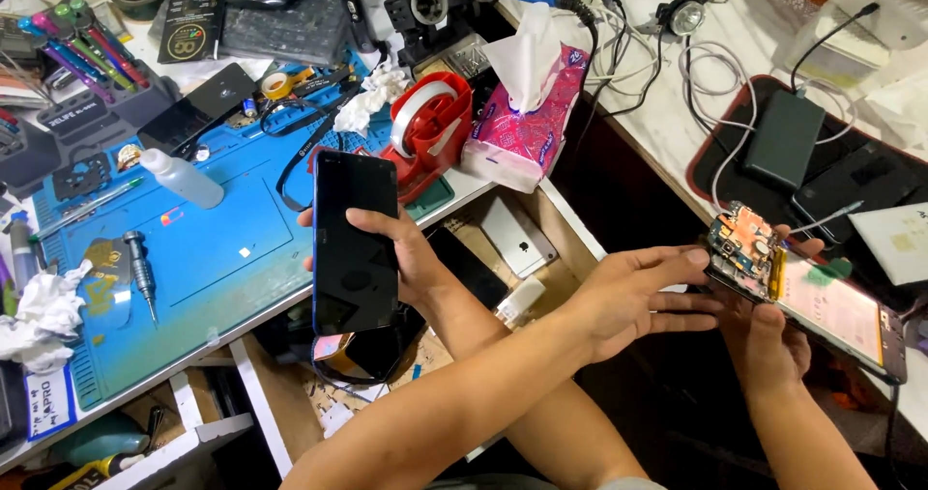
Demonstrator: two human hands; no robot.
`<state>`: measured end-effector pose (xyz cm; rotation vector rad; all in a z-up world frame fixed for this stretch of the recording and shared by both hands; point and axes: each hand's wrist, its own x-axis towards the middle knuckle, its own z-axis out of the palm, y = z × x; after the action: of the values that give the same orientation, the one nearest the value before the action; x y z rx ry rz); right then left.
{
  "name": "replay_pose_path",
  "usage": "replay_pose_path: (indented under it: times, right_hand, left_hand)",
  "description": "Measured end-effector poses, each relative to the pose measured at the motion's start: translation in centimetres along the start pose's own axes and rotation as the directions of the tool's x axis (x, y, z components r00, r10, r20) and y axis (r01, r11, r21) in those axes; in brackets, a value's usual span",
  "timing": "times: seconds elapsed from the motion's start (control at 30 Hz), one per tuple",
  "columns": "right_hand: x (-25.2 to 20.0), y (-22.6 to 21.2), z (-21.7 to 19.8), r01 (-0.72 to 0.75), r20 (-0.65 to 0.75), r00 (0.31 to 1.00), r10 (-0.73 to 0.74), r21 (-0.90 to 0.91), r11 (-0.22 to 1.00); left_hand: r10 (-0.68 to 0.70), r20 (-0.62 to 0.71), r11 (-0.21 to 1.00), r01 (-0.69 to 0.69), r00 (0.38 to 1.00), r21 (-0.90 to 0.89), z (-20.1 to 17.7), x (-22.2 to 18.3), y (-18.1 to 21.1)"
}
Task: Repairing and diagnosing multiple smartphones by removing covers and checking components
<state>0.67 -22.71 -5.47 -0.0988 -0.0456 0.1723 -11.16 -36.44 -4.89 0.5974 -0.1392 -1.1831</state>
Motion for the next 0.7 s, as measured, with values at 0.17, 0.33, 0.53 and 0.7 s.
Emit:
replay_pose_path:
  times: [0.17, 0.33, 0.53, 0.7]
  right_hand:
    - [-0.3, -0.3, 1.5, -0.006, 0.029, 1.000, 0.007, -0.024, 1.000]
    - [-1.0, -0.3, 3.0, 0.037, -0.031, 0.999, -0.041, -0.129, 0.991]
    - [-1.2, -0.1, 4.6, 0.064, -0.102, 0.992, -0.077, -0.132, 0.989]
    - [-1.2, -0.2, 4.9, 0.062, -0.134, 0.987, -0.084, -0.158, 0.985]
  left_hand:
    - [0.014, 0.019, 0.999, -0.014, 1.000, -0.030, 1.2, 0.3, -0.4]
    - [0.025, 0.036, 0.999, -0.024, 0.999, -0.021, 0.5, 2.7, -2.3]
    - [0.067, 0.020, 0.997, -0.066, 0.998, -0.049, 1.3, 2.0, -1.5]
    - [0.091, -0.025, 0.995, -0.092, 0.996, -0.048, 2.0, 1.3, -0.4]
